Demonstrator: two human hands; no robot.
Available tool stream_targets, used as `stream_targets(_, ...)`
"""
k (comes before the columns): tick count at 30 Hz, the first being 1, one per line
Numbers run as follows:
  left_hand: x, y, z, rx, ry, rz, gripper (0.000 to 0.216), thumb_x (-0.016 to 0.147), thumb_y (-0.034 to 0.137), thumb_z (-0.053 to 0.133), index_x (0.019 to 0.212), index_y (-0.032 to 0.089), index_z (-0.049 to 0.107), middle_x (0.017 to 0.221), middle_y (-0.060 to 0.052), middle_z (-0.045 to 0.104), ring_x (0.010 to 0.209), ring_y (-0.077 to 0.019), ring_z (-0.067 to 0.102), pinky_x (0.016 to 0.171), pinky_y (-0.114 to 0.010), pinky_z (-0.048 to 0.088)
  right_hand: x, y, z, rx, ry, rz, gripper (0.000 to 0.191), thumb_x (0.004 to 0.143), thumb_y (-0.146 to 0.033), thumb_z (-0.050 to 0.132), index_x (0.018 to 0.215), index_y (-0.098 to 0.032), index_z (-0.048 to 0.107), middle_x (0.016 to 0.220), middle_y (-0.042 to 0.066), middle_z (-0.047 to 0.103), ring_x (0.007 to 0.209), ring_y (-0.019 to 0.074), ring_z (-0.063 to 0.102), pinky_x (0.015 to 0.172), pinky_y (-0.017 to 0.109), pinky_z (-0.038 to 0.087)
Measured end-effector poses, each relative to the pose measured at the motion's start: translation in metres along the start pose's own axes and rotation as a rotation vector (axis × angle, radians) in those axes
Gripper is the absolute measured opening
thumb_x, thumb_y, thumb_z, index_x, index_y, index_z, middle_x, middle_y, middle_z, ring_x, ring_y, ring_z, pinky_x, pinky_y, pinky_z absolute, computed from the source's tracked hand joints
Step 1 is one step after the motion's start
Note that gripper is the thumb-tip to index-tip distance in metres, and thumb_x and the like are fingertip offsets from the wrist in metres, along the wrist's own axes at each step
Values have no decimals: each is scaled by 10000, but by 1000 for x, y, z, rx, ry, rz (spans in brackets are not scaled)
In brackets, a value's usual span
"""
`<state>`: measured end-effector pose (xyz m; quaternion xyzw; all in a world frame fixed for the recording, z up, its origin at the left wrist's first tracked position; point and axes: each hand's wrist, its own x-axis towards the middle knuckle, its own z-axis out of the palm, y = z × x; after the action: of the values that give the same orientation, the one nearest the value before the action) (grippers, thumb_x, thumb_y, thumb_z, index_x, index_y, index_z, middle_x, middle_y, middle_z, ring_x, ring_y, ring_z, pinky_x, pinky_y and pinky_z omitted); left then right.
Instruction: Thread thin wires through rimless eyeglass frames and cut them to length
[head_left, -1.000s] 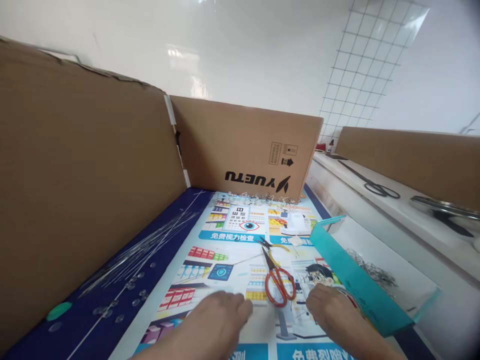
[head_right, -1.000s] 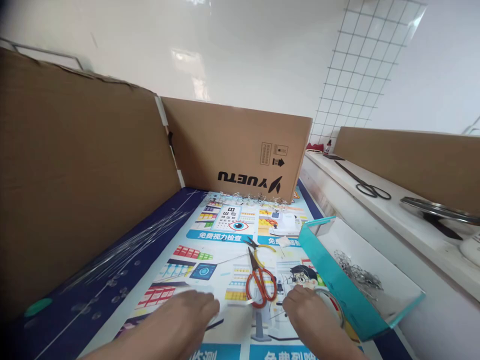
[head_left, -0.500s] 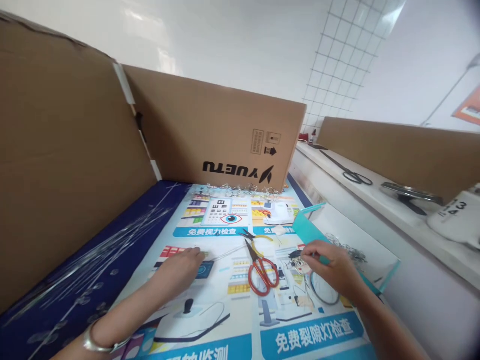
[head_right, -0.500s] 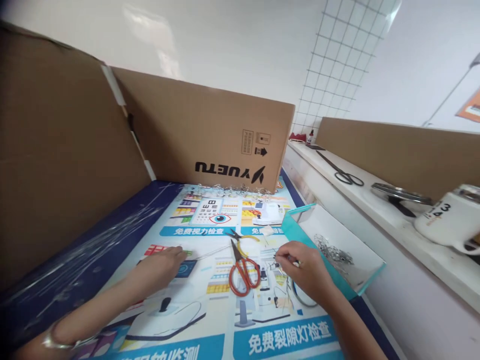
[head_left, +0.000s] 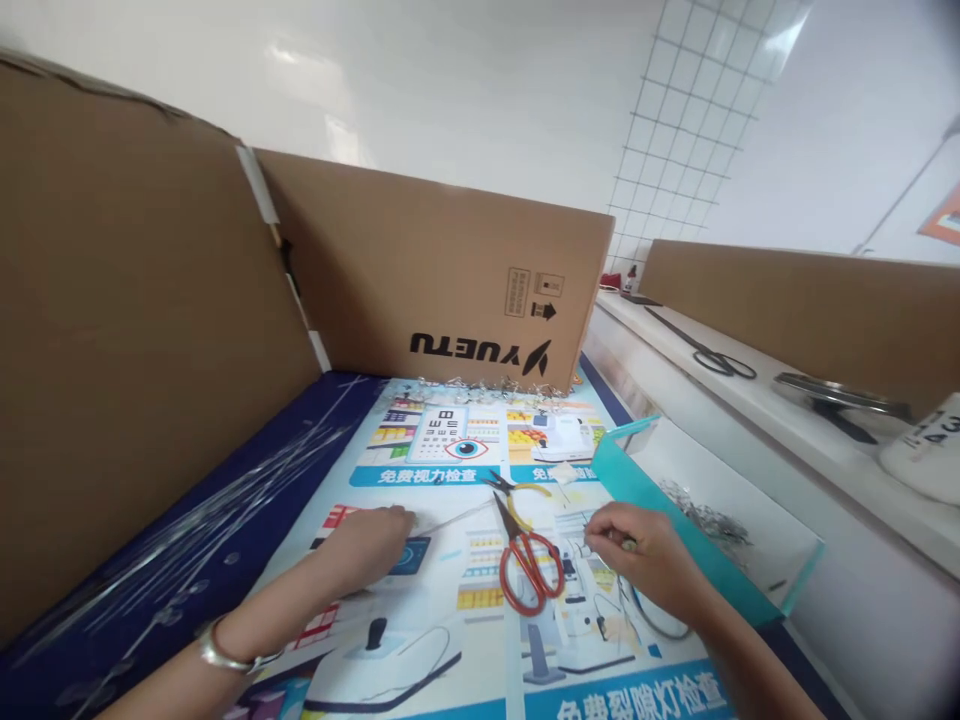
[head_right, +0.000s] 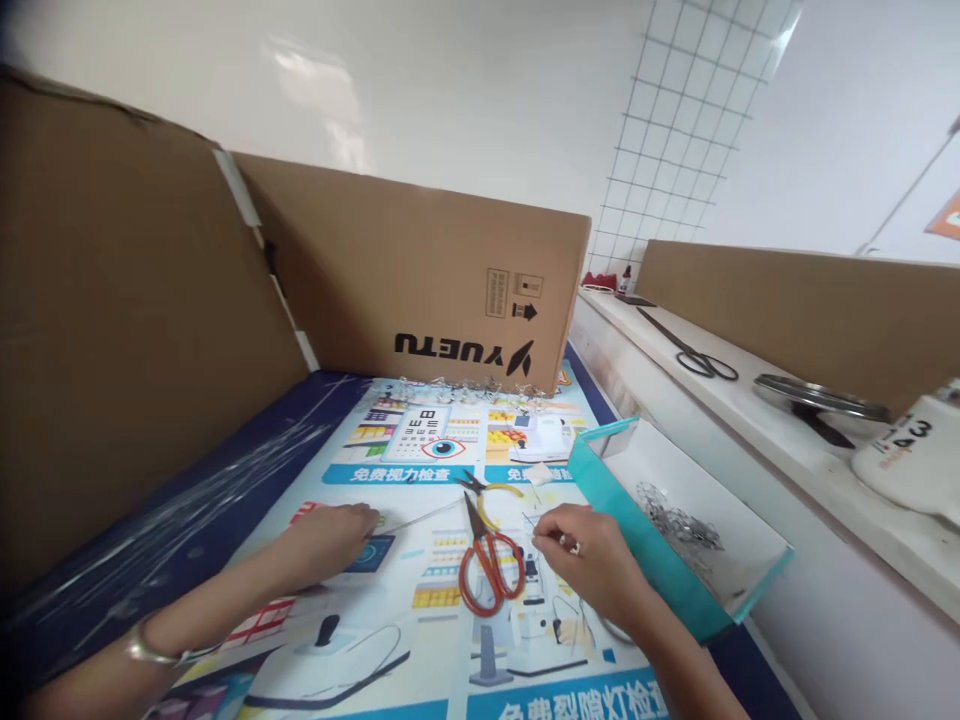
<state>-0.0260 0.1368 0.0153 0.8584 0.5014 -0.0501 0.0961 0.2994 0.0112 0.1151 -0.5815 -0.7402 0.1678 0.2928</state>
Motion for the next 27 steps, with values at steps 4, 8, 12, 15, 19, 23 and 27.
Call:
stream_targets(4, -10, -5, -1, 19, 30, 8, 301, 752, 87, 383, 928, 122, 624, 948, -168, 666, 850, -301, 631, 729, -385, 453, 7, -7, 10, 14, -51, -16, 86, 779, -177, 538, 718, -199, 595, 704, -16, 615, 639, 116, 536, 592, 212, 394)
stream_targets(8, -30, -11, -5, -3, 77, -10, 324, 716, 52, 390, 962, 121, 590, 838, -157, 684, 722, -290, 648, 614, -350, 457, 13, -9, 24, 22, -96, -31, 102, 774, -182, 532, 697, -202, 596, 689, -15, 612, 628, 120, 530, 584, 217, 391)
stream_targets(12, -46, -18, -26, -63, 189, -89, 286, 810, 113, 314, 968, 127, 552, 773, -124, 664, 646, -242, 623, 587, -323, 440, 20, -17, 38, 97, -126, -47, 103, 770, -180, 528, 692, -203, 592, 704, -10, 610, 648, 129, 540, 589, 222, 401)
stream_targets(15, -52, -16, -51, -351, 365, -86, 266, 875, 237, 301, 1006, 189, 527, 765, -32, 641, 669, -171, 597, 624, -265, 443, 29, -30, 45, 172, -116, -66, 116, 755, -165, 537, 651, -198, 575, 699, -4, 596, 668, 137, 540, 613, 231, 411)
stream_targets(19, -46, -1, -69, -943, 636, -34, 270, 845, 332, 418, 1021, 184, 559, 826, -27, 647, 768, -172, 603, 689, -267, 457, 45, -52, 58, 259, -100, -55, 91, 735, -166, 560, 650, -190, 582, 678, -4, 578, 639, 135, 528, 601, 233, 410)
stream_targets(23, -30, 16, -51, -1108, 697, 36, 170, 823, 290, 469, 860, 178, 592, 812, -26, 651, 801, -166, 589, 752, -272, 433, 64, -68, 83, 387, -97, -32, 51, 723, -184, 579, 678, -184, 603, 664, -10, 576, 615, 126, 520, 580, 226, 407)
stream_targets(27, -21, 18, -23, -1143, 661, 53, 129, 814, 257, 469, 781, 169, 558, 742, -21, 634, 714, -153, 591, 670, -259, 445, 83, -68, 118, 615, -119, 55, 56, 712, -224, 598, 695, -171, 596, 617, -16, 565, 566, 120, 512, 522, 219, 396)
